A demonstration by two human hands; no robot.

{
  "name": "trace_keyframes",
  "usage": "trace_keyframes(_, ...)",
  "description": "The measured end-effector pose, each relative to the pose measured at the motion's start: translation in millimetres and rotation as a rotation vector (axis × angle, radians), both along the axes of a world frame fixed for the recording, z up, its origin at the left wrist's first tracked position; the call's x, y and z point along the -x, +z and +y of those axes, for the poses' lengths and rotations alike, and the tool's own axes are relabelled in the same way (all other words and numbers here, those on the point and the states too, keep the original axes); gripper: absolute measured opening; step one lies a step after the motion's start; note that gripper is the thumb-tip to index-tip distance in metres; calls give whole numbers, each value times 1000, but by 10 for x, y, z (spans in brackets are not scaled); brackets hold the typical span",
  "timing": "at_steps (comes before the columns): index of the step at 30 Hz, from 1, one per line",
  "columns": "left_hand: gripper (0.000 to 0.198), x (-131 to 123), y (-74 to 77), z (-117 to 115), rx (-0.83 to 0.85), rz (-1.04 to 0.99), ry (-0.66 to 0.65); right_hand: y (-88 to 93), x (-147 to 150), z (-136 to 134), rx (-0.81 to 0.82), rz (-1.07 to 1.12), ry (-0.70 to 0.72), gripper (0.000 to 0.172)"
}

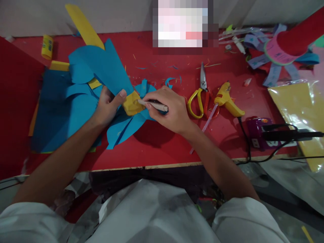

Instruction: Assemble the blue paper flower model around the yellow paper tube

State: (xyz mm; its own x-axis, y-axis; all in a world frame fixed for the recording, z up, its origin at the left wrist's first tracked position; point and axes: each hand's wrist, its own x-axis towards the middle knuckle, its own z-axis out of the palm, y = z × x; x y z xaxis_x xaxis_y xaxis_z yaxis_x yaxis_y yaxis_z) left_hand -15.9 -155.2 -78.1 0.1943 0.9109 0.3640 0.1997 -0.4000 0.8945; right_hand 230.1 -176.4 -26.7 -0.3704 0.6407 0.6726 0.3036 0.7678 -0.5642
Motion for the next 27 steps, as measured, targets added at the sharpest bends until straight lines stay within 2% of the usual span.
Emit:
trace_keyframes(5, 60, -12, 2, -13, -12, 22, 9, -19, 1, 10, 4, -10, -43, 11)
trace_keyframes(11, 58, 2, -17, 8, 9, 27, 18, -13, -7, -7, 68, -34, -7, 15)
trace_keyframes(16, 59, 5, -9, 1, -4, 56, 20, -39, -1, -3, 55, 21, 9, 15)
trace_keyframes(21, 57, -24, 27, -20, 13, 5, 11, -54, -10, 15, 42, 38, -37, 12)
trace_keyframes(27, 55, -29, 16, -20, 39, -43, -7, -64, -5, 21, 75, 20, -44, 16)
